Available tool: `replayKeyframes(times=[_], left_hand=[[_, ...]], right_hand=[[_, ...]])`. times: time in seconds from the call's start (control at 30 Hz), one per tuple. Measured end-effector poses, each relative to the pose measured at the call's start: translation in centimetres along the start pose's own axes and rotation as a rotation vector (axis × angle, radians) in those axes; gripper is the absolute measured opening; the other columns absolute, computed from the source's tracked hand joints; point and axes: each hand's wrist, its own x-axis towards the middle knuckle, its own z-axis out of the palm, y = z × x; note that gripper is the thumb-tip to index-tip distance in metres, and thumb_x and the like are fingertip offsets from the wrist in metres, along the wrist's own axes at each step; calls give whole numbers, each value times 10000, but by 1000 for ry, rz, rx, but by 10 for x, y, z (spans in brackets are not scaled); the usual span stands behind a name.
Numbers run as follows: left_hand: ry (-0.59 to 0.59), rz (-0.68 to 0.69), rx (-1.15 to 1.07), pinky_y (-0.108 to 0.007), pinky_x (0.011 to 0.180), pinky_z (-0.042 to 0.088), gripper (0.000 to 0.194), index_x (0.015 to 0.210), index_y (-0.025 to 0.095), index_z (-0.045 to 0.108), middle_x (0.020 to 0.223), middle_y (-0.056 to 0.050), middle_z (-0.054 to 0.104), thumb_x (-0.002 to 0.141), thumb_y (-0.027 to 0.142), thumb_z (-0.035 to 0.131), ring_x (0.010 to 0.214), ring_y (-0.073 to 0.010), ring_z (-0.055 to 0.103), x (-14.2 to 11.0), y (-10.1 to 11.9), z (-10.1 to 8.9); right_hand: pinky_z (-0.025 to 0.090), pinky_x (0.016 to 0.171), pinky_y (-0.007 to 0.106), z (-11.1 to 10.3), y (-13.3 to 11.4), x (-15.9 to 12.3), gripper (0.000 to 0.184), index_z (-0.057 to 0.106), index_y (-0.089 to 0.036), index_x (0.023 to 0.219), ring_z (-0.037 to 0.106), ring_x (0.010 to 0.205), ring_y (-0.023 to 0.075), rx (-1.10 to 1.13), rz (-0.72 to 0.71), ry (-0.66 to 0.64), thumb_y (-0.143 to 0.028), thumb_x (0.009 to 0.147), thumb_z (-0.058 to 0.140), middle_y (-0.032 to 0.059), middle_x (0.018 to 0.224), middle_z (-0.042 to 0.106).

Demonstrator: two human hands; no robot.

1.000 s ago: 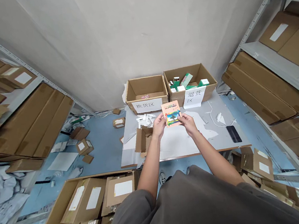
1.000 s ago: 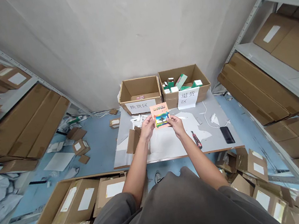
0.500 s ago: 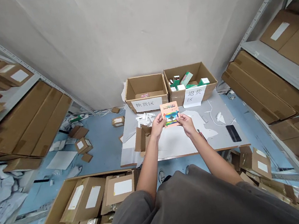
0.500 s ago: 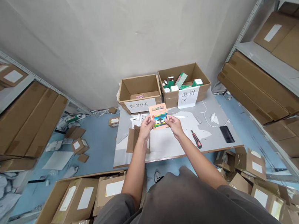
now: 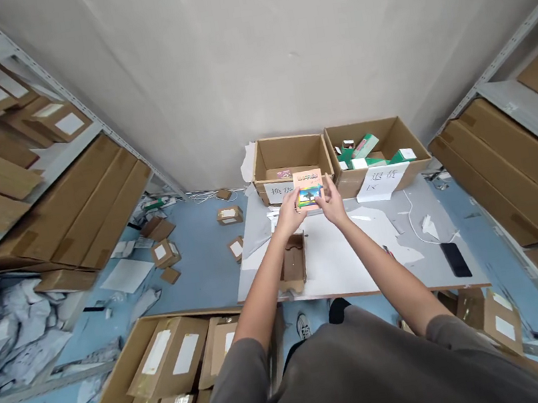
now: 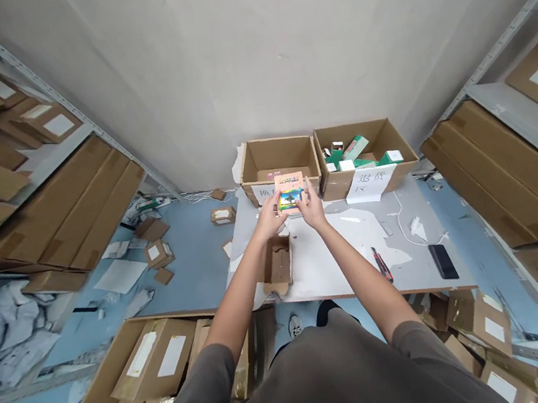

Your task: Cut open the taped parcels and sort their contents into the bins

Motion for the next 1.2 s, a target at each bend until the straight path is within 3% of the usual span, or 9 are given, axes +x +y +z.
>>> replayKeyframes(times=[0.17,0.3,0.4,0.5,0.63,0.77,0.9,1.03,1.2], left_hand=[[12,-11,129,-485,1252,425,816,1590,198,535,1597,-170,505,807,126,753,1494,-342,490,84,-28,-21],[51,-44,206,-468,1262,413,783,1555,209,587,1606,-151,502,798,94,748,1485,-343,507,153,-50,-25],[15,-126,279,-453,1234,441,767,1560,191,576,1660,-165,444,816,99,737,1471,-349,526,197,-68,-23],[-14,-193,379,-526,1280,366,825,1593,193,525,1754,-186,304,816,177,800,1574,-406,384,223,-88,-18],[-31,-224,463,-586,1309,284,880,1615,220,487,1800,-176,199,815,256,852,1649,-432,199,222,-108,-13],[-38,-262,461,-601,1310,272,856,1614,223,490,1790,-170,235,832,274,834,1644,-435,209,198,-110,-12],[-48,-218,422,-589,1323,252,842,1613,220,499,1779,-165,270,841,293,826,1639,-427,225,162,-95,-9],[-65,-141,404,-573,1339,219,831,1617,233,503,1780,-139,274,852,302,823,1640,-420,217,103,-77,13],[-239,-133,415,-631,1314,255,795,1600,225,524,1771,-152,292,866,330,813,1644,-460,176,-5,-61,77]], right_hand=[[468,1198,496,14,8,98,1035,292,-251,1734,504,1474,373,-595,-142,-280,-401,844,799,170,1677,387],[509,1137,504,25,32,175,992,306,-296,1728,572,1399,399,-751,-125,-356,-382,872,802,169,1699,324],[490,1149,510,32,57,226,963,342,-311,1711,530,1433,411,-829,-106,-392,-399,877,816,167,1740,278],[422,1190,593,33,82,261,1022,348,-316,1702,351,1556,469,-909,-64,-391,-485,839,869,171,1804,146],[367,1210,653,19,110,274,1075,329,-299,1713,250,1604,497,-935,1,-382,-537,823,883,185,1816,101],[386,1205,651,-2,124,254,1011,342,-291,1711,305,1588,481,-897,18,-376,-546,865,834,185,1805,161],[369,1235,612,-22,120,206,975,342,-259,1713,314,1590,456,-901,40,-343,-528,896,800,190,1794,199],[357,1241,612,-44,115,119,939,344,-254,1713,286,1600,454,-952,75,-296,-484,915,781,173,1800,197],[362,1227,627,-79,119,-25,892,369,-244,1698,306,1588,469,-1061,222,-274,-471,928,759,182,1796,212]])
